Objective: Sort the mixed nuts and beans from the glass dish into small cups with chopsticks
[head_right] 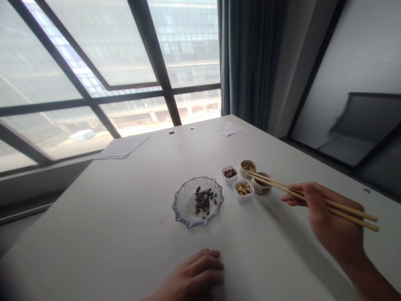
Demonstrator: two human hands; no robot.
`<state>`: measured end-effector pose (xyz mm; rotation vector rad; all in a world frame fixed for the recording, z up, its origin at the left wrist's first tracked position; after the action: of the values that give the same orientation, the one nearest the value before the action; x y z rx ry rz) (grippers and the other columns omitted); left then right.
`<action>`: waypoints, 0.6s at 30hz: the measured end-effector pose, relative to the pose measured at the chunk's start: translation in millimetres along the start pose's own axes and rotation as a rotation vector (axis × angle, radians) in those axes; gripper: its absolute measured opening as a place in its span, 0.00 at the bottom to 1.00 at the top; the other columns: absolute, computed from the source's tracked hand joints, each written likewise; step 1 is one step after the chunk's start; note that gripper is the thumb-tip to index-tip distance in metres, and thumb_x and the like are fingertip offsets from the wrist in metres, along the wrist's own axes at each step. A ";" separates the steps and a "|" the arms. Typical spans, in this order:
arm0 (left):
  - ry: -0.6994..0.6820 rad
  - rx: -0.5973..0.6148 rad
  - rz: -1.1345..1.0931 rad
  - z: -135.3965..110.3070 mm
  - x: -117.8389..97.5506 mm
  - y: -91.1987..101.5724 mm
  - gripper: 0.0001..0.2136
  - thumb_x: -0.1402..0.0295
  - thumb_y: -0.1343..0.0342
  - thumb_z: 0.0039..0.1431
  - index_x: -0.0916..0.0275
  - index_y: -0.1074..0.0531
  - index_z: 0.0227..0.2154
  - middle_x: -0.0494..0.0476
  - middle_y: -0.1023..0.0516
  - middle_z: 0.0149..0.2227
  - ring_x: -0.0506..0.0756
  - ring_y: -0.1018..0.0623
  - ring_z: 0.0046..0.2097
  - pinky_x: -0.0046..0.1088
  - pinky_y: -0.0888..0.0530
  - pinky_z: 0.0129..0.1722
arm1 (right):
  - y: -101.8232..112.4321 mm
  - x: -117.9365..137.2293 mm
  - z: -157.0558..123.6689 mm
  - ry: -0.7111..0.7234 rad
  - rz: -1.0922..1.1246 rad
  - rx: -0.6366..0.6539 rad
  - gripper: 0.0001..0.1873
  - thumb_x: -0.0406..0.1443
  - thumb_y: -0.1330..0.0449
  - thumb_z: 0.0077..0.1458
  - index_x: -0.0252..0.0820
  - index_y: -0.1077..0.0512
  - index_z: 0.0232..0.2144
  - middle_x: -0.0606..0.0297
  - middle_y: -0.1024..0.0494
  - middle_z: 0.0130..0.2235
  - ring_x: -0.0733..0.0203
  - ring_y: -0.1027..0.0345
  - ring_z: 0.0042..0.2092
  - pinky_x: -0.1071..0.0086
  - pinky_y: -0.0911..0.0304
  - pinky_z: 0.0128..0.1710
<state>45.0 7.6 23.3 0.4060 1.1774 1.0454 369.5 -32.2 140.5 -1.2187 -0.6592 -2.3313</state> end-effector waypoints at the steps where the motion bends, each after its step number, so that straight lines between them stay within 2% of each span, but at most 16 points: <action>1: -0.004 -0.004 0.004 0.5 -0.4 0.1 0.08 0.71 0.45 0.74 0.59 0.28 0.52 0.63 0.19 0.53 0.60 0.23 0.64 0.34 0.27 0.67 | -17.3 4.5 -2.0 0.025 0.051 0.105 0.14 0.45 0.35 0.69 0.44 0.15 0.37 0.61 0.13 0.31 0.54 0.15 0.30 0.67 0.17 0.34; 3: -0.010 0.004 0.019 0.8 0.0 -0.5 0.07 0.70 0.44 0.75 0.59 0.28 0.52 0.63 0.18 0.53 0.60 0.23 0.64 0.35 0.28 0.68 | -57.2 10.6 -8.1 0.077 0.191 0.341 0.15 0.46 0.36 0.69 0.44 0.15 0.37 0.60 0.13 0.33 0.55 0.16 0.30 0.66 0.17 0.31; 5: -0.016 0.017 0.034 0.2 1.3 -1.4 0.07 0.68 0.43 0.76 0.59 0.28 0.53 0.62 0.18 0.54 0.60 0.23 0.64 0.35 0.30 0.70 | -93.9 11.3 -13.9 0.120 0.267 0.518 0.15 0.45 0.36 0.70 0.44 0.15 0.36 0.60 0.13 0.36 0.57 0.16 0.31 0.67 0.18 0.31; 7: -0.025 0.029 0.047 -1.1 2.6 -2.3 0.08 0.65 0.42 0.77 0.59 0.28 0.54 0.62 0.18 0.54 0.59 0.23 0.65 0.33 0.31 0.70 | -122.2 8.0 -16.8 0.161 0.264 0.623 0.17 0.44 0.38 0.72 0.44 0.16 0.34 0.60 0.14 0.35 0.59 0.17 0.31 0.69 0.19 0.31; 9: -0.032 0.030 0.068 -2.6 3.6 -2.9 0.08 0.64 0.43 0.78 0.59 0.28 0.54 0.61 0.18 0.54 0.58 0.23 0.65 0.31 0.32 0.71 | -140.5 2.6 -17.7 0.188 0.239 0.677 0.19 0.43 0.39 0.73 0.43 0.16 0.32 0.61 0.15 0.33 0.60 0.18 0.31 0.70 0.21 0.32; 12: -0.034 0.031 0.094 -4.5 4.6 -4.6 0.08 0.64 0.46 0.80 0.59 0.27 0.54 0.60 0.18 0.55 0.57 0.23 0.66 0.29 0.36 0.73 | -151.1 -6.8 -18.2 0.179 0.230 0.705 0.19 0.43 0.40 0.73 0.43 0.16 0.33 0.60 0.15 0.34 0.59 0.18 0.33 0.69 0.21 0.33; 16: -0.034 0.029 0.083 -4.8 4.2 -5.6 0.09 0.63 0.48 0.82 0.60 0.27 0.53 0.60 0.18 0.55 0.57 0.23 0.66 0.29 0.35 0.72 | -150.1 -15.2 -20.9 0.128 0.265 0.702 0.18 0.44 0.39 0.72 0.44 0.15 0.35 0.57 0.14 0.40 0.57 0.16 0.35 0.67 0.19 0.34; 18: -0.026 0.038 0.077 -4.0 3.9 -5.5 0.09 0.64 0.48 0.81 0.60 0.27 0.54 0.61 0.18 0.55 0.57 0.24 0.66 0.30 0.34 0.72 | -148.8 -15.9 -22.4 0.113 0.281 0.689 0.17 0.44 0.39 0.72 0.44 0.14 0.35 0.57 0.14 0.40 0.56 0.16 0.36 0.66 0.18 0.35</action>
<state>44.0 7.1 15.5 0.4967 1.1674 1.0825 279.2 75.6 84.4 -0.7900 -1.0554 -1.7021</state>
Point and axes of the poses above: each hand's wrist, its own z-axis towards the middle knuckle, its own y-axis out of the back of the hand, x = y × z, the point moved 7 cm from there along z, towards the middle knuckle
